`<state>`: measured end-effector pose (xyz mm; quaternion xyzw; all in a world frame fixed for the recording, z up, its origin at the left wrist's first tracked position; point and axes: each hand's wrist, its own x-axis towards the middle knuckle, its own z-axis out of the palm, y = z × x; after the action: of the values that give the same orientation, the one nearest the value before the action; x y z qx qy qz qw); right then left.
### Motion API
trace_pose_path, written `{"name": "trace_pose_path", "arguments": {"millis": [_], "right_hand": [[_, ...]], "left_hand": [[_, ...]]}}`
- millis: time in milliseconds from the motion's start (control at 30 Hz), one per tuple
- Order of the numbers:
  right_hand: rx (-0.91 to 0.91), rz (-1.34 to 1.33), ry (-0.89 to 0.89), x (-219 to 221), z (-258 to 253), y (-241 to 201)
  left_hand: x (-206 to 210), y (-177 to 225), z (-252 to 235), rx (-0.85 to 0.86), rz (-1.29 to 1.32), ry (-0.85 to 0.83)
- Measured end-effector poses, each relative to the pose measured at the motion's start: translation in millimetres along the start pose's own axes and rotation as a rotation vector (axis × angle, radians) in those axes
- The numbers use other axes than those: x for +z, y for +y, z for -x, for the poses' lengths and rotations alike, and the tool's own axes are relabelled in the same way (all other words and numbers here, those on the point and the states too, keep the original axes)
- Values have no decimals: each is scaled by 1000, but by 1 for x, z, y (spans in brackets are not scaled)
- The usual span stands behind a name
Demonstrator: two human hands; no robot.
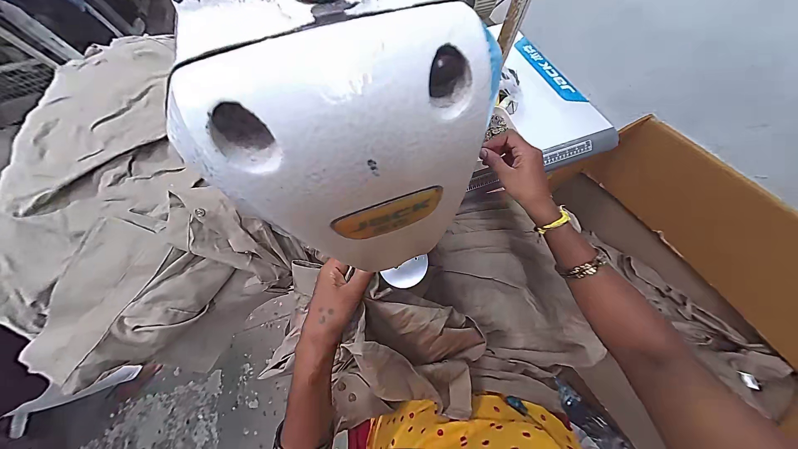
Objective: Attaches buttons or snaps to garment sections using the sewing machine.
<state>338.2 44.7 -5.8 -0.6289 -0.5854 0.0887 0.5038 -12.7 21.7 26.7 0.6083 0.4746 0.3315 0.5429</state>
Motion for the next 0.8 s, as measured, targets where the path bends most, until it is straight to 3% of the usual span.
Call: {"name": "trace_pose_path", "arguments": {"millis": [167, 233, 300, 400, 467, 567, 633, 700, 767, 800], "right_hand": [[173, -192, -194, -5, 7, -52], [-56, 15, -170, 4, 15, -80], [-407, 190, -102, 15, 32, -104], [-910, 279, -132, 37, 57, -120], [-1006, 311, -191, 47, 57, -129], [-811, 201, -237, 41, 54, -129], [-513, 6, -272, 28, 60, -116], [-107, -70, -418, 24, 75, -95], [221, -79, -743, 38, 102, -86], [297, -105, -879, 53, 124, -89]], "left_hand": [[-6, -6, -4, 12, -137, -7], [-5, -16, 4, 95, -371, 49], [4, -21, 36, 389, -503, 78], [22, -23, 87, 756, -463, -315], [24, -35, 93, 779, -396, -349], [-23, -61, 92, 523, -384, -34], [-67, -95, 98, 266, -548, 153], [-87, -130, 105, -77, -654, 116], [-63, -124, 100, -304, -565, 74], [-38, -106, 98, -362, -480, 88]]}}
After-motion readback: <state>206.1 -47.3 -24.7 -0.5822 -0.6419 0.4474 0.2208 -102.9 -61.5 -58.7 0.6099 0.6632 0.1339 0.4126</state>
